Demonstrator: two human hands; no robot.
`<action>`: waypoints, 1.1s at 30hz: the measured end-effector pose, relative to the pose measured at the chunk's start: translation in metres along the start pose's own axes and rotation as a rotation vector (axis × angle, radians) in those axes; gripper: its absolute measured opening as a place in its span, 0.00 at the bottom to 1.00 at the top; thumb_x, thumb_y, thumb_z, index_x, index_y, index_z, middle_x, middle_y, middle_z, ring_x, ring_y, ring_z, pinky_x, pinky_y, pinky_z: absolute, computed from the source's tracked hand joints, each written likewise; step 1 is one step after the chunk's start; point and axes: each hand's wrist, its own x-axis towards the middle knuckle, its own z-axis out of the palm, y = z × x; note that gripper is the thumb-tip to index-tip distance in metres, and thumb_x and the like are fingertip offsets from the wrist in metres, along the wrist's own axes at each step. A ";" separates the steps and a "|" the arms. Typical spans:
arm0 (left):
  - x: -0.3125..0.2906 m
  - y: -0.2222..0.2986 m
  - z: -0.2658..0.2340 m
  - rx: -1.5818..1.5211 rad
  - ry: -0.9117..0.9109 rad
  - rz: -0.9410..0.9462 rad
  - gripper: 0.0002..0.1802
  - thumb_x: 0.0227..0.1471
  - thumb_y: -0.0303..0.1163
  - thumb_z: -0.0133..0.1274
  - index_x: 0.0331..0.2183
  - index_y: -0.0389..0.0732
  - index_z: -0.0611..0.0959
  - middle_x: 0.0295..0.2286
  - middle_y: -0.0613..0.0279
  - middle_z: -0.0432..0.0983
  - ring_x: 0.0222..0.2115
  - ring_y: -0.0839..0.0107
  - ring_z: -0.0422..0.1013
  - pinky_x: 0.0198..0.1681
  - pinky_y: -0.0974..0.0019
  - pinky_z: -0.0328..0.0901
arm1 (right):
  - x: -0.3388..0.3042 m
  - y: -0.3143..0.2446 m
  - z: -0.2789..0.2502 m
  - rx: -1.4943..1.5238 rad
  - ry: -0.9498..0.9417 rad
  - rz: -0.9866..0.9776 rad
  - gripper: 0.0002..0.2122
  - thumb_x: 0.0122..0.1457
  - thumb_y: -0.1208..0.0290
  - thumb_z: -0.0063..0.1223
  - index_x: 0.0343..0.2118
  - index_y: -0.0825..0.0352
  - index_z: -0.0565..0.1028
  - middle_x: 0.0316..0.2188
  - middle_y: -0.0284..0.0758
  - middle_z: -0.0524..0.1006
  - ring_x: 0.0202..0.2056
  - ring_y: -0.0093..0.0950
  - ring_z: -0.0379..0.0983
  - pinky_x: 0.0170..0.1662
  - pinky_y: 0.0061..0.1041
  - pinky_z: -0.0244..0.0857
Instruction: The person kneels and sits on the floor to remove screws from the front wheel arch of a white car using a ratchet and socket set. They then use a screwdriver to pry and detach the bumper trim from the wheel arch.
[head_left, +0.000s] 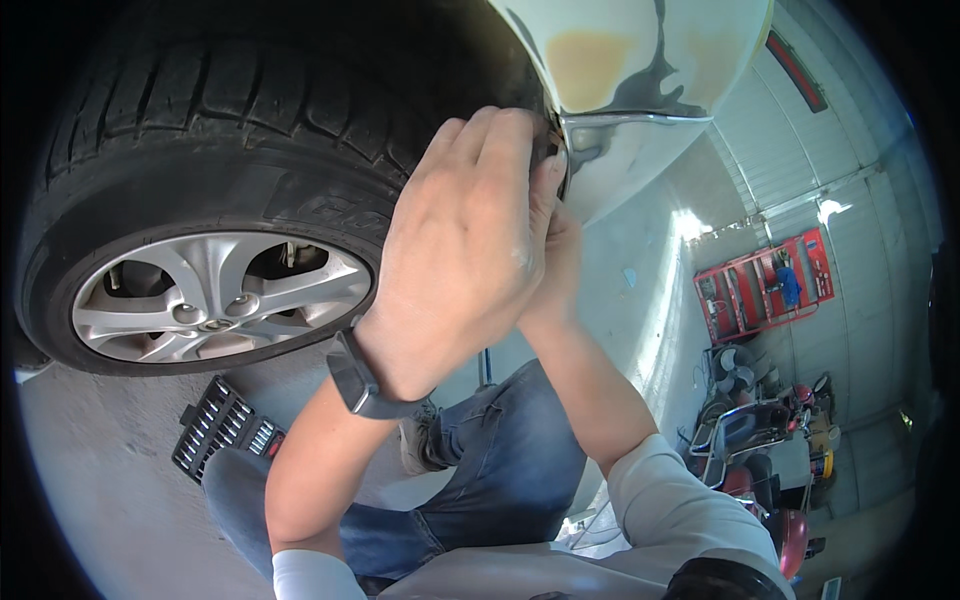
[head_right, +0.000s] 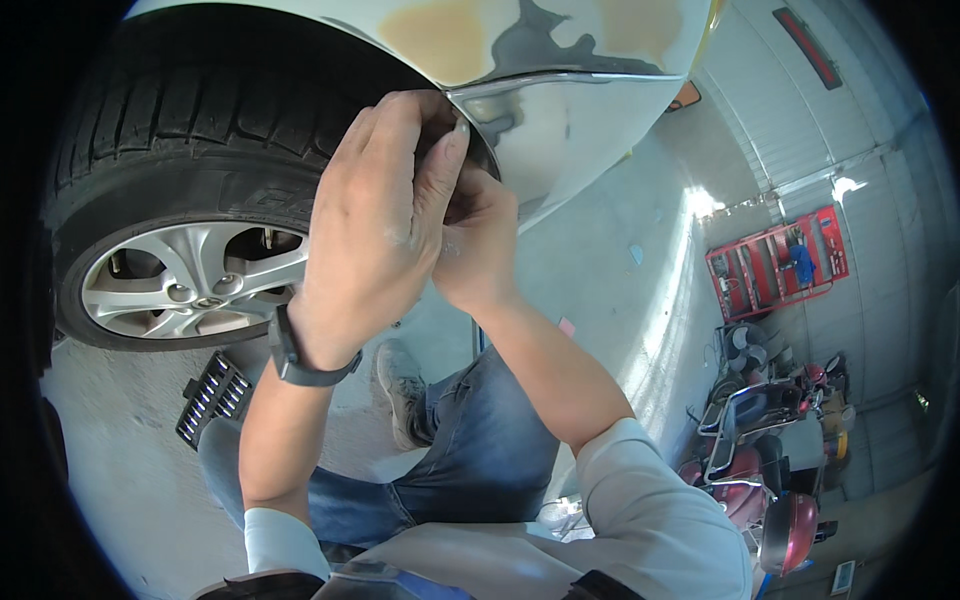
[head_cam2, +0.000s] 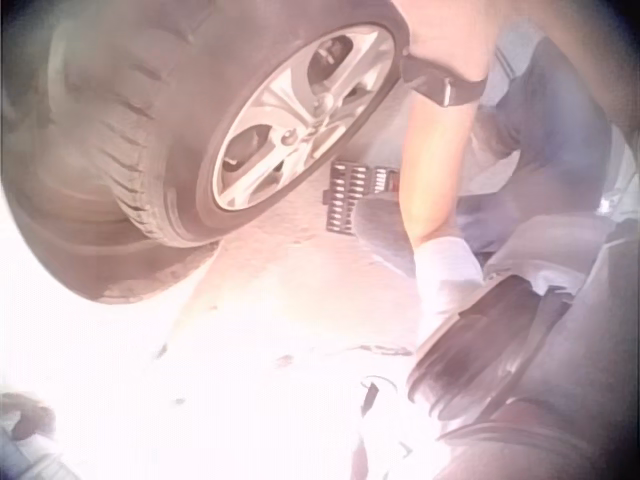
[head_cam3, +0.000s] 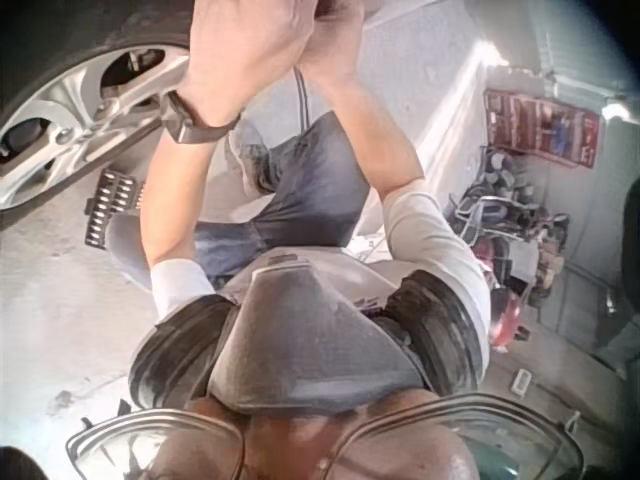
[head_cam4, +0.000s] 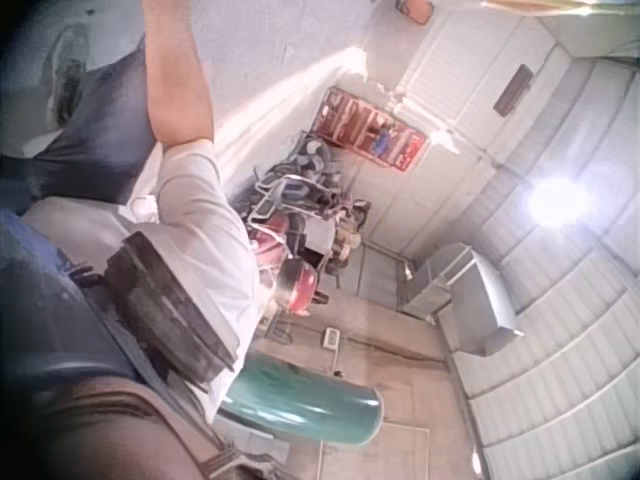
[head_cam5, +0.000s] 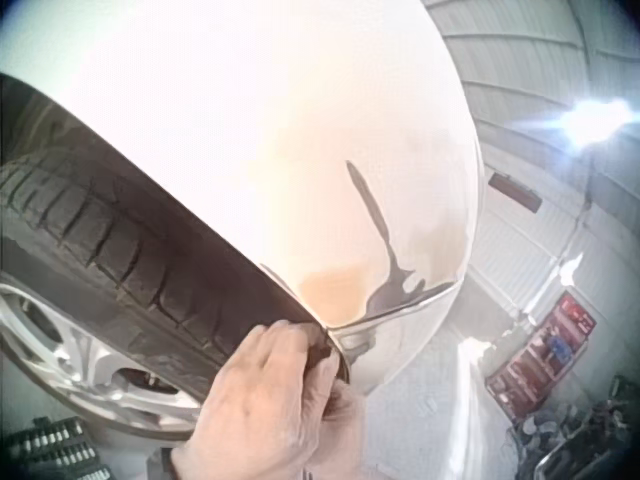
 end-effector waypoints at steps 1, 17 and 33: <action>0.001 -0.004 0.004 -0.005 0.004 0.015 0.12 0.65 0.32 0.52 0.41 0.32 0.76 0.32 0.50 0.76 0.35 0.50 0.72 0.39 0.57 0.68 | -0.003 0.004 -0.001 0.068 0.001 0.022 0.10 0.55 0.78 0.66 0.36 0.71 0.76 0.32 0.31 0.81 0.34 0.17 0.76 0.39 0.19 0.71; -0.053 -0.002 0.001 -0.755 0.104 -0.381 0.11 0.66 0.32 0.45 0.33 0.36 0.73 0.23 0.65 0.67 0.25 0.78 0.61 0.29 0.71 0.60 | -0.008 0.009 -0.041 -0.485 -0.387 0.134 0.15 0.46 0.71 0.75 0.32 0.71 0.78 0.21 0.32 0.78 0.23 0.18 0.74 0.27 0.21 0.68; -0.381 -0.177 -0.320 0.950 -0.888 -0.865 0.10 0.57 0.37 0.54 0.37 0.43 0.82 0.36 0.56 0.78 0.37 0.52 0.78 0.38 0.50 0.74 | -0.028 0.001 0.011 -0.484 -1.035 -0.072 0.10 0.47 0.72 0.72 0.28 0.70 0.81 0.21 0.37 0.78 0.21 0.31 0.75 0.26 0.27 0.64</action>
